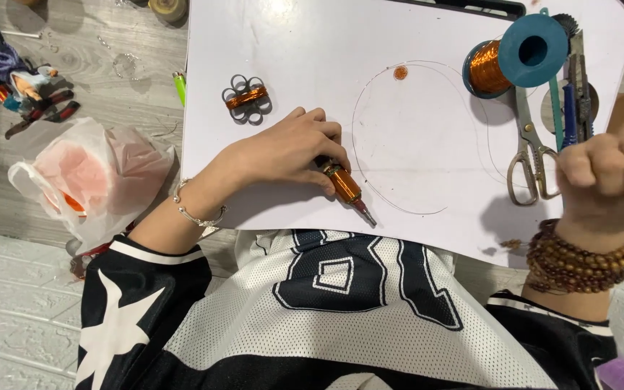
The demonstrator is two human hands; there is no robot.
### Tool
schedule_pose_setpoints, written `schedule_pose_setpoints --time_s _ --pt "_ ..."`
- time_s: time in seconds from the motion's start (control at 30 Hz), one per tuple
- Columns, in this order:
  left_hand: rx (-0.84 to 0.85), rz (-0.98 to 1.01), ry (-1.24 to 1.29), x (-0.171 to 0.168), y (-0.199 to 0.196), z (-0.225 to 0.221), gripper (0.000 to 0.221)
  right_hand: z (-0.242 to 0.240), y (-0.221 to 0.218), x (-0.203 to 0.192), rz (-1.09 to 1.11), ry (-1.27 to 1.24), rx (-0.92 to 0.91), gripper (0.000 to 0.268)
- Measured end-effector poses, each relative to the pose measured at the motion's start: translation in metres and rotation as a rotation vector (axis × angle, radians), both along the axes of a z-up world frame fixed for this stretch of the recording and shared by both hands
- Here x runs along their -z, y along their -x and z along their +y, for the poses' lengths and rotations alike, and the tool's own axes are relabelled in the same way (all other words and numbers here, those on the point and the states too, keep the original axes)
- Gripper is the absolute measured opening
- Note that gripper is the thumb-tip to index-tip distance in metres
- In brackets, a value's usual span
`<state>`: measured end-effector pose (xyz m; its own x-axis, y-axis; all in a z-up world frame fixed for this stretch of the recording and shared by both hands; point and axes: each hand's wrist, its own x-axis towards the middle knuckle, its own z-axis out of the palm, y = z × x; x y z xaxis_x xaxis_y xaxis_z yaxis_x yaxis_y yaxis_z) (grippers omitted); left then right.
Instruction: Winding copper wire onto a motor armature and performing assembly or inspection using a hand tool.
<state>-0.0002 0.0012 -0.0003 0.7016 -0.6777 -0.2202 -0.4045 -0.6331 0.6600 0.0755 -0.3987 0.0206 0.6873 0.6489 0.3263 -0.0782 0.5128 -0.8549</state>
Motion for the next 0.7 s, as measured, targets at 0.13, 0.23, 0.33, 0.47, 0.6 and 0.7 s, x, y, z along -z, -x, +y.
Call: schedule_pose_setpoints --time_s 0.13,0.23,0.33,0.47,0.6,0.7 --pt "0.014 -0.012 -0.003 0.007 -0.003 0.0 0.052 -0.019 0.001 -0.001 -0.066 0.33 0.347 0.039" --pt "0.006 -0.02 0.013 0.009 0.001 0.002 0.053 -0.089 -0.01 0.041 0.463 -0.372 0.406 0.067" --pt "0.013 0.001 -0.048 0.005 0.001 -0.002 0.057 -0.053 0.0 0.021 -0.047 0.407 0.538 0.029" --pt "-0.012 -0.06 0.092 -0.011 0.005 -0.009 0.056 0.009 -0.001 -0.022 -0.159 0.587 0.502 0.032" --pt "-0.238 -0.669 0.077 -0.045 0.005 -0.012 0.034 0.015 -0.023 -0.024 -0.235 0.493 0.283 0.03" --pt "-0.193 -0.895 0.143 -0.043 0.005 -0.028 0.025 0.034 -0.035 -0.042 -0.227 0.509 0.29 0.025"
